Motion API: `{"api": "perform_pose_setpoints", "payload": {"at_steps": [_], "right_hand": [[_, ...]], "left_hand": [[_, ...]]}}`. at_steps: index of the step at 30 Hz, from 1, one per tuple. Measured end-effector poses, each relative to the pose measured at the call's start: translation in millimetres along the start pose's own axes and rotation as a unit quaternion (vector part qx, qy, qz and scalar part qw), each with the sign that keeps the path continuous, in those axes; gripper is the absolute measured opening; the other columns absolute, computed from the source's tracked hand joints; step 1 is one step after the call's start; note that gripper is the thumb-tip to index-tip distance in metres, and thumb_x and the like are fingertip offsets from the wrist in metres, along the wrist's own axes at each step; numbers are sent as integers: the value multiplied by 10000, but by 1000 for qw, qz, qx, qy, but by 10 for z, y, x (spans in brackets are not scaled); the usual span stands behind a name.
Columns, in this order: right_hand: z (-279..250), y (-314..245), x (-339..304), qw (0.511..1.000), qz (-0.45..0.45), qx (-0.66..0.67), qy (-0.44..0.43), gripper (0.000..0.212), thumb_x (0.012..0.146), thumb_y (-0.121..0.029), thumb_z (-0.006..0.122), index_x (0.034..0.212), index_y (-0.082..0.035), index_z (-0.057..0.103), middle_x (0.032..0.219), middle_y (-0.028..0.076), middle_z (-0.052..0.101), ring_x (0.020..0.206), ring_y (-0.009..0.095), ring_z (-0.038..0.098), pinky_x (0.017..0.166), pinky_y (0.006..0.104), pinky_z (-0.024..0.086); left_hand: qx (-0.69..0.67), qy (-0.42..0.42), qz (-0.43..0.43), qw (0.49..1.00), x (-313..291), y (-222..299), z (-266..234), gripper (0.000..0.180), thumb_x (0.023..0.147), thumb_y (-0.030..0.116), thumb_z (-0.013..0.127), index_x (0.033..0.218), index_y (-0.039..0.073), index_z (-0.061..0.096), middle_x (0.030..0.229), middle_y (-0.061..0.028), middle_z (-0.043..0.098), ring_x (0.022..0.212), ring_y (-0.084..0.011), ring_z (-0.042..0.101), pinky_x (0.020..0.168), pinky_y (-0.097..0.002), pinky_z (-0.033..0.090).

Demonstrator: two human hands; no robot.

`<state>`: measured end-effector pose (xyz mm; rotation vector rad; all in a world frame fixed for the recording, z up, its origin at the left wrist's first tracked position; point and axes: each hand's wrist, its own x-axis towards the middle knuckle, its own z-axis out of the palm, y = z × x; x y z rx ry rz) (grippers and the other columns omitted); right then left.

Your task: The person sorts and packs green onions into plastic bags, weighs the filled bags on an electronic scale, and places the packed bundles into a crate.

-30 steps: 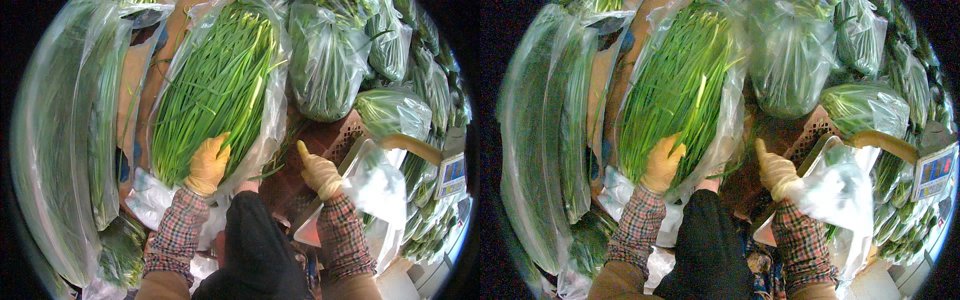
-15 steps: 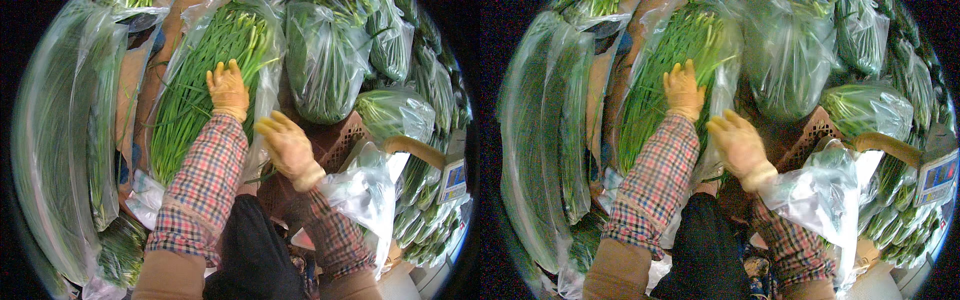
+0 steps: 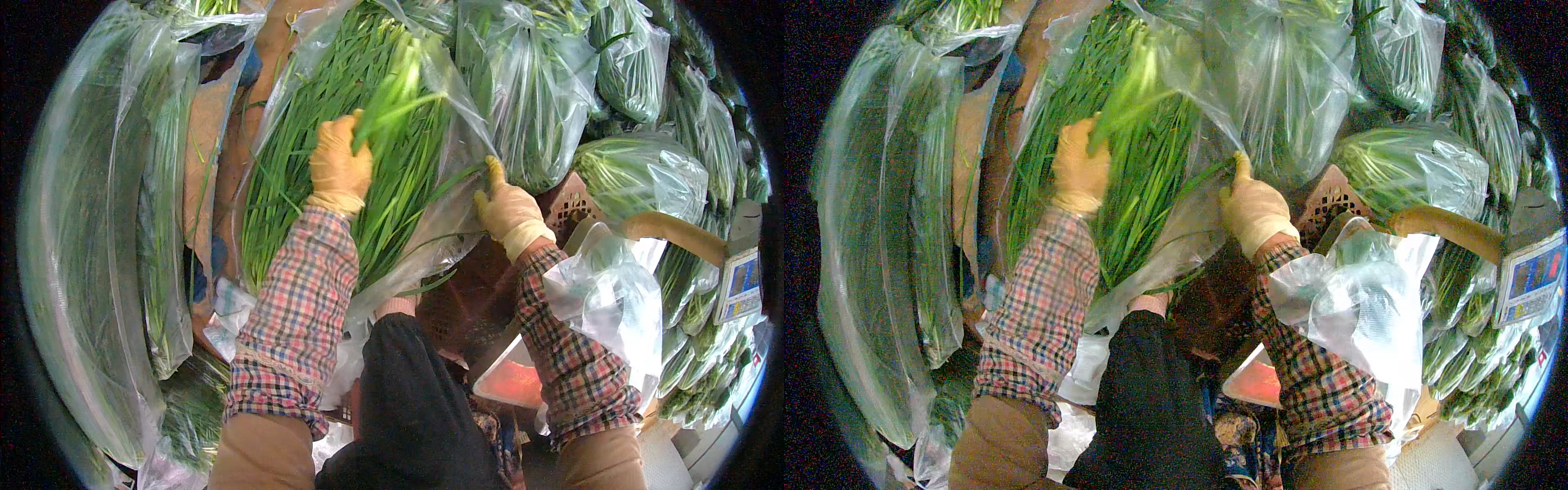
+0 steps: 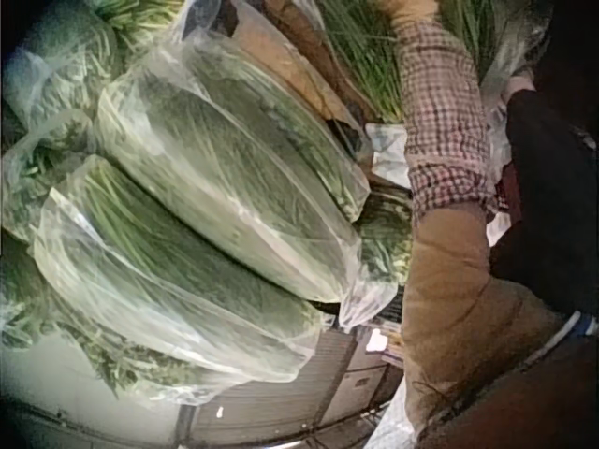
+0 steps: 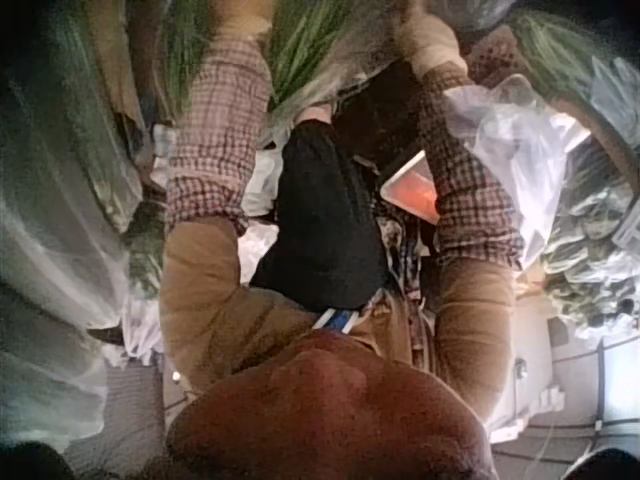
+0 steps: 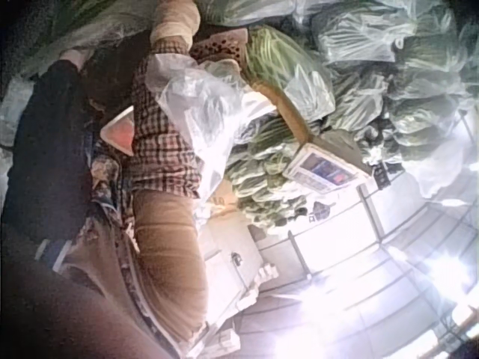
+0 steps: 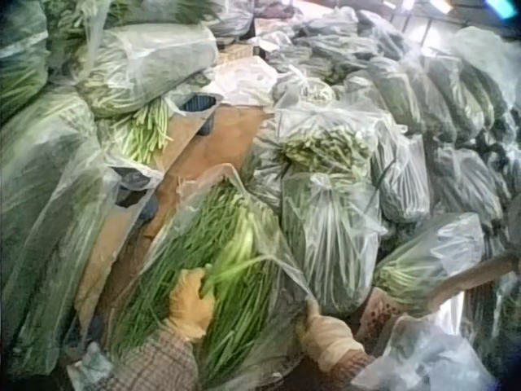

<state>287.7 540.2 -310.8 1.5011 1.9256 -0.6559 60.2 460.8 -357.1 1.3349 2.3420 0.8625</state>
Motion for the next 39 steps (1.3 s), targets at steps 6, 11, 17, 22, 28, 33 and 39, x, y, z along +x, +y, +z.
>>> {"api": "perform_pose_setpoints", "payload": {"at_steps": [6,11,17,22,28,33,39], "right_hand": [[-51,41,25,998,2,63,18,752,900,-405,499,1467,-72,136,937,213,660,883,363,638,775,457,500],[-115,-16,-29,998,3,60,8,751,893,-392,502,1469,-82,134,915,210,663,854,359,641,759,454,499],[16,108,41,995,-3,97,18,756,880,-387,511,1465,-82,142,920,214,662,872,369,636,784,443,495],[99,230,174,978,-33,193,76,659,881,-281,568,1432,-90,261,754,121,664,660,235,630,647,338,505],[-406,24,0,755,-197,614,117,334,916,-202,553,1205,-35,550,868,60,682,678,85,574,605,190,436],[-874,-119,-51,704,-274,654,41,553,918,-512,459,1282,-98,508,1220,45,587,1015,148,541,846,299,386],[-1092,-561,-255,746,-311,589,-26,738,855,-549,562,1394,-82,372,1254,43,544,1046,149,522,816,298,395]], "left_hand": [[5,-77,23,997,-256,358,497,657,778,80,625,1368,33,339,1171,-199,482,1047,-376,504,895,-422,441],[170,-131,-53,975,-33,472,810,549,799,180,662,1263,30,409,1109,-174,511,984,-351,558,870,-427,489],[-85,-51,-68,993,116,3,593,378,757,104,611,1115,52,502,1043,-204,573,983,-407,565,836,-485,447],[-422,-50,-105,899,-66,-256,-95,418,763,41,688,1146,54,519,980,-55,636,833,-171,605,738,-302,490],[-493,-154,-118,848,-244,-251,-388,438,767,-29,683,1175,47,542,1059,-34,622,905,-137,594,833,-278,483],[-505,-226,-99,827,-273,-4,-519,430,770,-26,680,1175,41,552,1071,-22,619,947,-132,580,860,-281,465],[-487,-284,-117,818,-326,216,-579,453,796,161,689,1204,24,549,1104,-44,615,980,-157,562,898,-308,426]]}}
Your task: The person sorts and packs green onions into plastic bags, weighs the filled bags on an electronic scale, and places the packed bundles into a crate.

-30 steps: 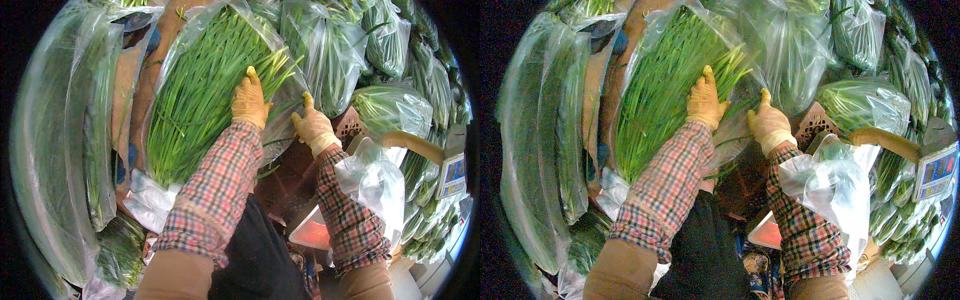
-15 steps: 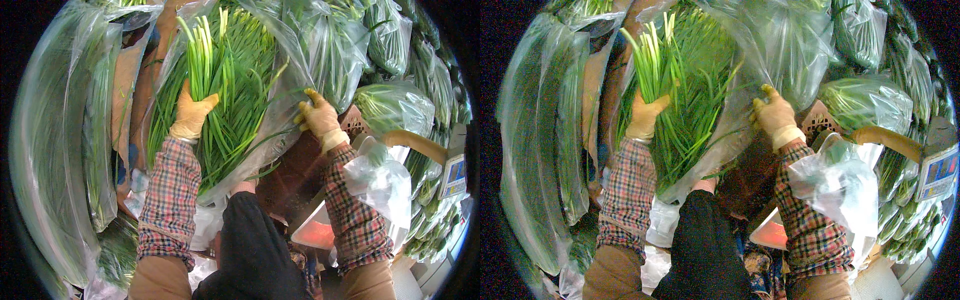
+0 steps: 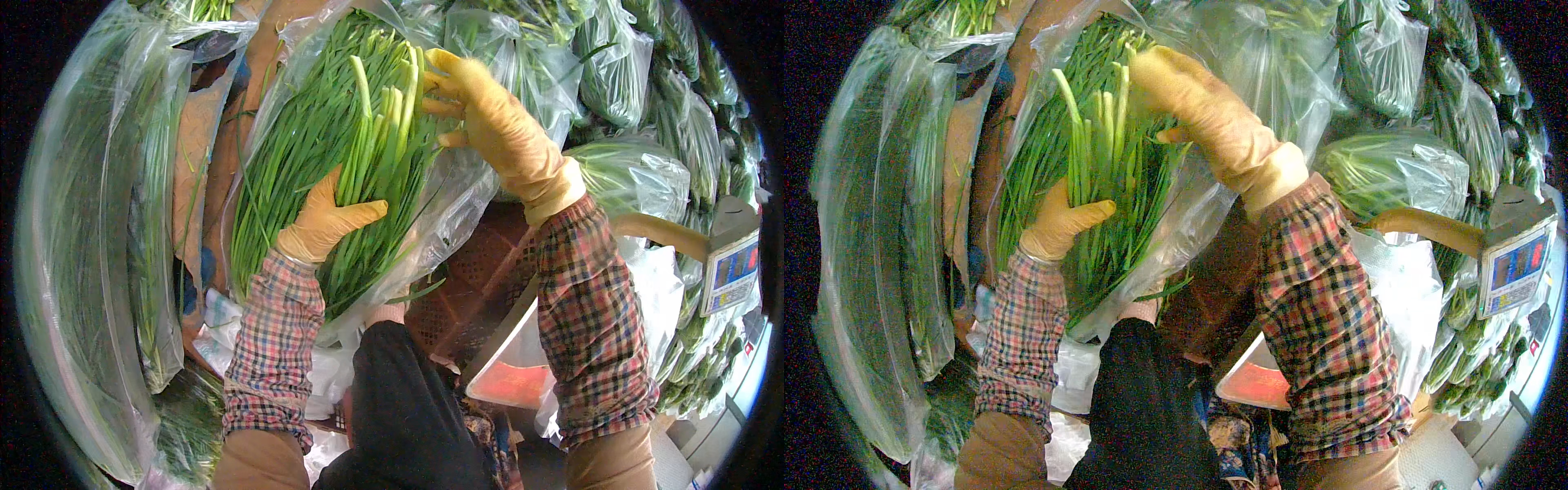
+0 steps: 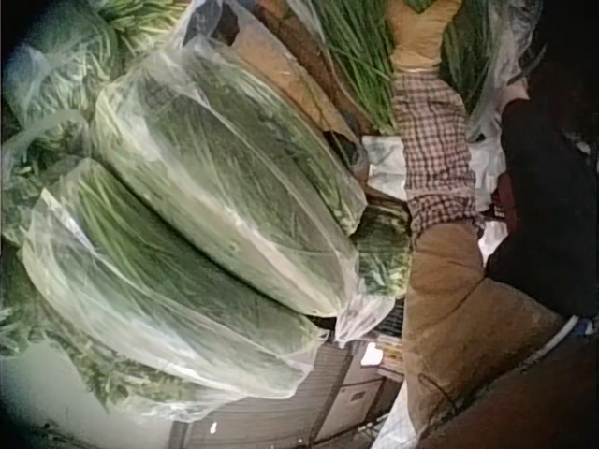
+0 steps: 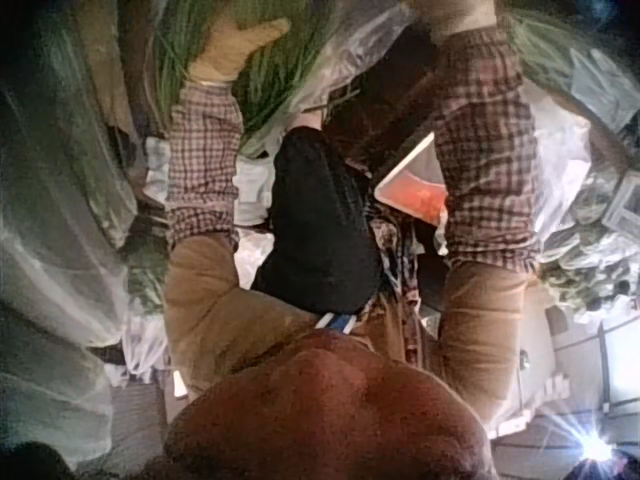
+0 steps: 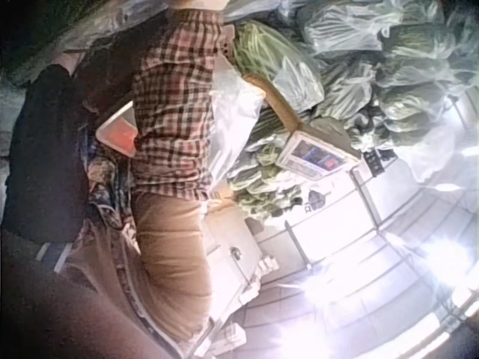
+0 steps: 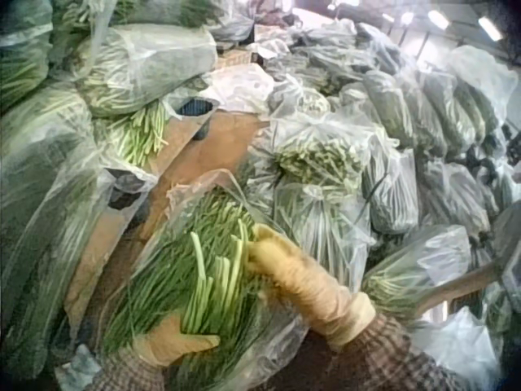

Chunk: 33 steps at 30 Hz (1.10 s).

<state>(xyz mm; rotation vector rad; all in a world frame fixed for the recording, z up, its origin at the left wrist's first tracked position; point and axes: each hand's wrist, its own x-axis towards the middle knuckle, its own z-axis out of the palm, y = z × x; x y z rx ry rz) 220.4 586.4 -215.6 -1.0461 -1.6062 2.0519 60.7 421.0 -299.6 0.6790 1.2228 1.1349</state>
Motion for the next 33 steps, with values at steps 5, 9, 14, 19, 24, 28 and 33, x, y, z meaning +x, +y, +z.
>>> {"api": "perform_pose_setpoints", "payload": {"at_steps": [5,9,14,19,24,28,33], "right_hand": [[153,-112,-71,997,-31,2,-73,857,760,-332,755,1436,-72,296,1221,59,558,1150,170,501,949,317,405],[284,1,-238,993,-46,-89,-60,808,623,-256,871,1294,-27,482,1058,58,618,988,141,550,896,301,442],[317,17,-497,992,-48,-18,115,206,823,-143,703,999,-56,640,850,-8,628,771,87,568,697,238,465],[-191,-670,-792,920,-280,44,269,295,807,-236,689,1015,-31,650,935,44,642,830,137,598,751,277,466],[-34,-1104,-1310,829,-395,-23,395,291,930,-149,464,1169,-23,572,1141,154,580,1001,269,615,918,454,514],[197,-520,-1370,875,-356,-299,137,260,822,-251,543,990,-78,641,1015,72,630,770,207,603,723,327,476],[680,394,-1444,842,-214,-480,-123,401,653,-94,624,1051,-138,639,1214,51,575,765,243,588,743,348,497]], "left_hand": [[-28,-23,1,999,-44,60,13,348,884,96,627,1215,34,540,1083,-7,609,936,-106,549,829,-271,466],[167,-7,79,983,-119,40,246,390,875,232,624,1189,16,540,1076,-99,613,975,-228,569,855,-338,457],[470,168,274,822,-433,291,606,493,782,252,678,1187,5,544,1146,-149,603,1025,-317,572,870,-392,451],[296,36,319,899,-1179,376,630,531,734,174,732,1206,12,549,1125,-131,611,890,-277,617,770,-349,495],[-90,-253,12,963,-1123,418,961,728,812,483,645,1322,3,447,1315,-160,503,1139,-234,550,920,-349,446],[-334,-228,22,914,-851,388,1056,1108,715,716,602,1476,82,105,1444,-100,345,1292,-217,390,1067,-378,298],[-548,1,-91,831,-760,-33,985,558,953,433,452,1355,52,378,1285,-178,492,1196,-307,490,1011,-437,403]]}}
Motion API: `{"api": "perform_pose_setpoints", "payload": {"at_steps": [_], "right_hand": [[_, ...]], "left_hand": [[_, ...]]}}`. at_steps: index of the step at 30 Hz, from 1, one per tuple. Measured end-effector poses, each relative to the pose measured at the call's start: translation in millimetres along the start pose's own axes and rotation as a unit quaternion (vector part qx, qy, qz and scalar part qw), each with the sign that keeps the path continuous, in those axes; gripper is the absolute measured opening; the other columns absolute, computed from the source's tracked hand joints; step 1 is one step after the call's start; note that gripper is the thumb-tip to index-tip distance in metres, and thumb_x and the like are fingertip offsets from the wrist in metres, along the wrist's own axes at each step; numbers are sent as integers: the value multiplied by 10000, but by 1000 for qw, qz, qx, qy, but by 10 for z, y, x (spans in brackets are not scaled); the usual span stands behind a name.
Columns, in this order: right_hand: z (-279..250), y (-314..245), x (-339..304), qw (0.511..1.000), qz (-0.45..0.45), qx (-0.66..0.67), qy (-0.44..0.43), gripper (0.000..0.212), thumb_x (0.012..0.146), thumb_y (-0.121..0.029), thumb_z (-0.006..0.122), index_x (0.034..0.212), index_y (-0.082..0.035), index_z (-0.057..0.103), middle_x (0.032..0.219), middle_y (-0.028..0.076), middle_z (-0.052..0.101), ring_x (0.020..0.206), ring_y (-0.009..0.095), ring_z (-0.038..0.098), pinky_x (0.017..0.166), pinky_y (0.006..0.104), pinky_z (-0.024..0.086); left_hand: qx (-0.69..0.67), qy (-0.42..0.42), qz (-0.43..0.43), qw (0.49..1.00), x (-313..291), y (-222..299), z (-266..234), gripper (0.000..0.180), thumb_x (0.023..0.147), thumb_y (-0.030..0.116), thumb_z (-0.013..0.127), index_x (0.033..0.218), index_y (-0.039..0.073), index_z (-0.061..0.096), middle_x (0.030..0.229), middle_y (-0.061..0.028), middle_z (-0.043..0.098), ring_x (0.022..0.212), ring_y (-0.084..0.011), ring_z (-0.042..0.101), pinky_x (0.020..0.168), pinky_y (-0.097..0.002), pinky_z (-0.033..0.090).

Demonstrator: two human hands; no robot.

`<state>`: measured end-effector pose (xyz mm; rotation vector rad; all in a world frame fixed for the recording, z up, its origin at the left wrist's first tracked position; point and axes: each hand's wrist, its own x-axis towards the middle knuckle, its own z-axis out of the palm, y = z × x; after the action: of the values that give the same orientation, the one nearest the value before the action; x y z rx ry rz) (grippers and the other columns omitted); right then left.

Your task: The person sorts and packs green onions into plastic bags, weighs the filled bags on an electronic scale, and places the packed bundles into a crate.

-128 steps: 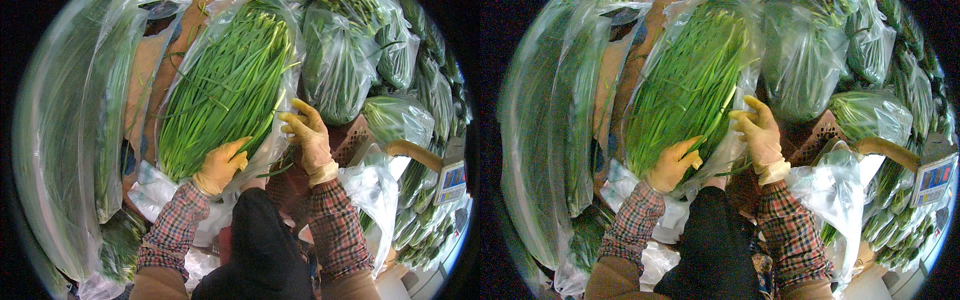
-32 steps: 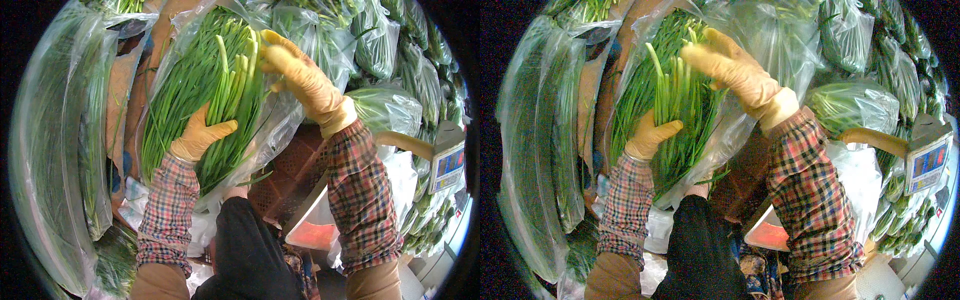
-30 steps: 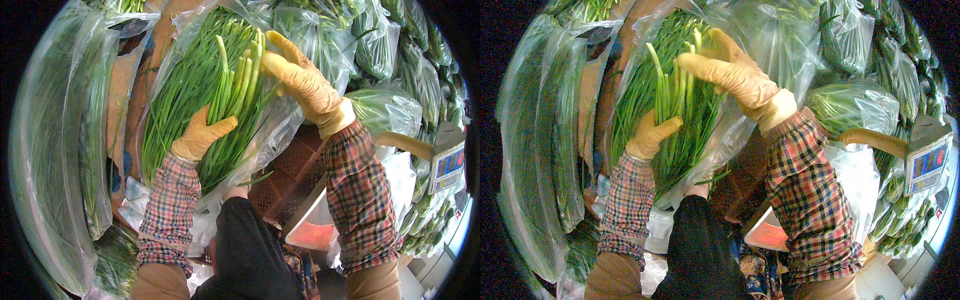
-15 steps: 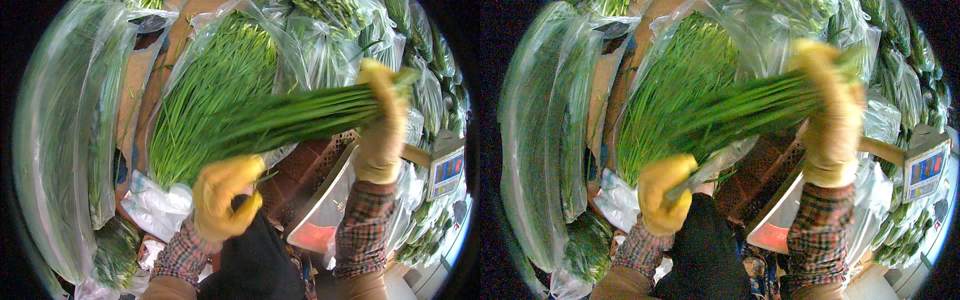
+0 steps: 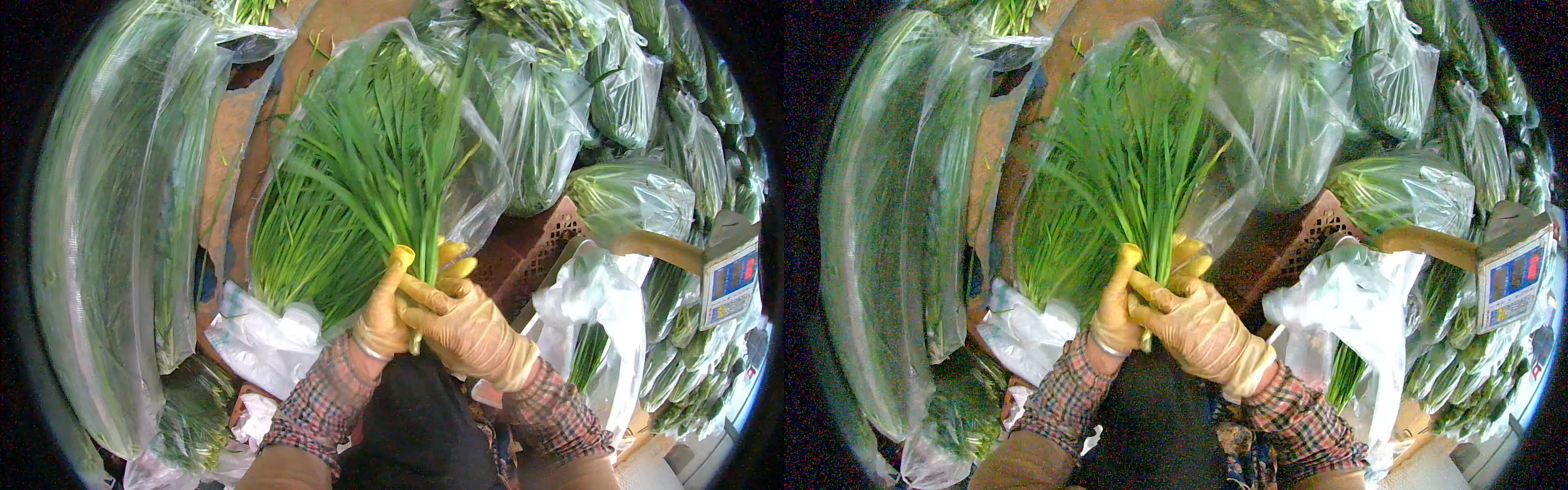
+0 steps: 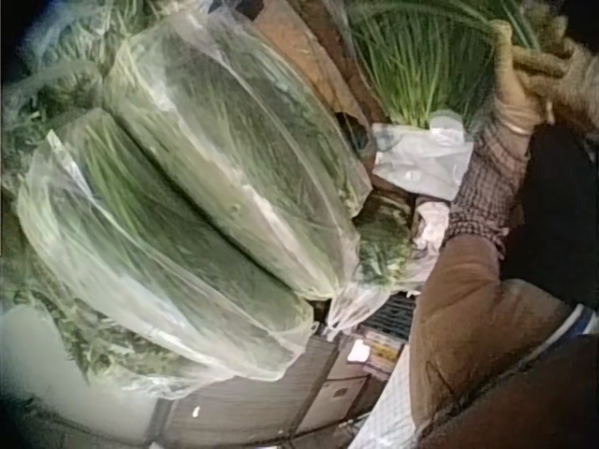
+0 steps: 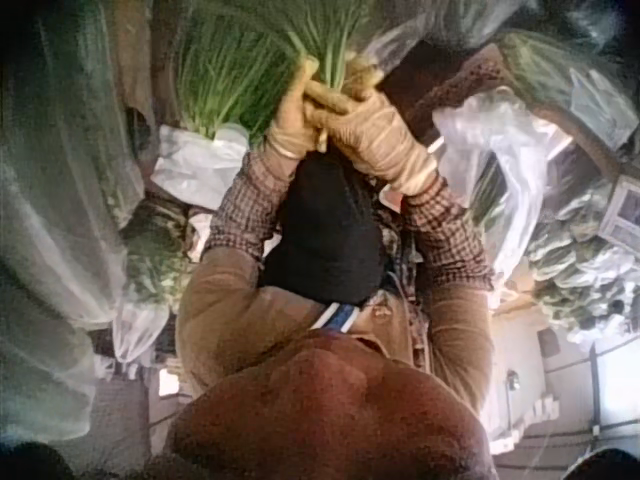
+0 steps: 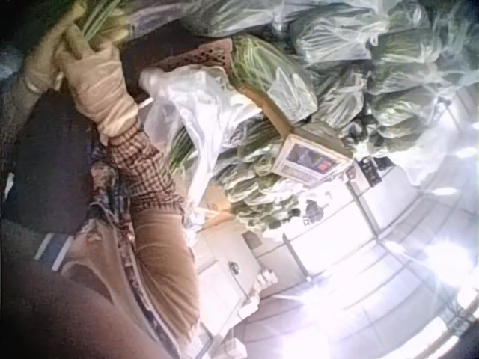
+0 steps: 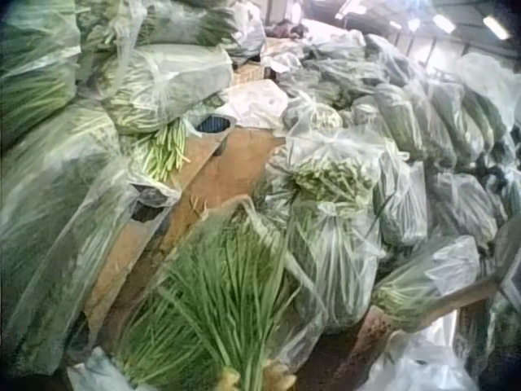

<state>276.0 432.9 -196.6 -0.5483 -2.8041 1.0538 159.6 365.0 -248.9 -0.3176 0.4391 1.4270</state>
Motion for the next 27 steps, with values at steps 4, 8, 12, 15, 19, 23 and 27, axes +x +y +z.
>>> {"api": "perform_pose_setpoints", "payload": {"at_steps": [4,8,12,15,19,23,27], "right_hand": [[-123,84,22,965,14,263,2,501,711,71,570,1189,-79,572,1165,158,580,967,353,598,852,349,488],[-33,357,85,844,298,433,105,365,892,-101,569,1222,36,494,1089,176,626,1030,231,603,889,322,466],[211,365,214,874,324,359,55,880,761,-476,718,1331,77,340,1162,235,586,1060,304,594,930,345,448],[314,51,375,909,322,243,107,982,702,-450,776,1378,54,273,1170,247,574,1078,341,579,934,341,441],[96,191,387,706,336,583,222,416,810,-148,692,1157,11,527,979,107,644,788,175,624,726,281,513],[-721,-85,109,671,348,626,195,144,830,-136,656,918,-24,677,737,33,649,538,87,537,489,212,432],[-1321,-542,-346,698,270,633,196,321,847,-137,637,1136,-7,587,867,58,670,636,89,565,571,208,458]], "left_hand": [[19,91,-49,994,-61,15,-650,411,923,289,558,1270,79,493,1088,-111,607,907,-193,614,748,-308,533],[59,129,-32,989,-32,20,-556,338,904,272,607,1182,90,548,861,-23,614,572,-82,521,478,-207,455],[307,87,30,947,-44,-96,-767,291,905,221,602,1152,77,548,944,-46,631,679,-133,566,550,-264,446],[-113,28,124,985,21,-429,-763,431,970,224,487,1333,19,377,1310,-122,469,1155,-234,483,973,-373,395],[733,-30,283,618,-203,-288,208,883,761,257,699,1400,-72,186,1354,-363,298,1286,-470,305,1074,-449,269],[450,-75,227,861,-616,-280,394,305,938,39,475,1229,-56,474,1198,-150,558,984,-214,604,895,-318,476],[629,-37,292,720,-381,-422,331,420,921,204,583,1244,-31,451,1268,-141,513,1142,-247,526,970,-380,424]]}}
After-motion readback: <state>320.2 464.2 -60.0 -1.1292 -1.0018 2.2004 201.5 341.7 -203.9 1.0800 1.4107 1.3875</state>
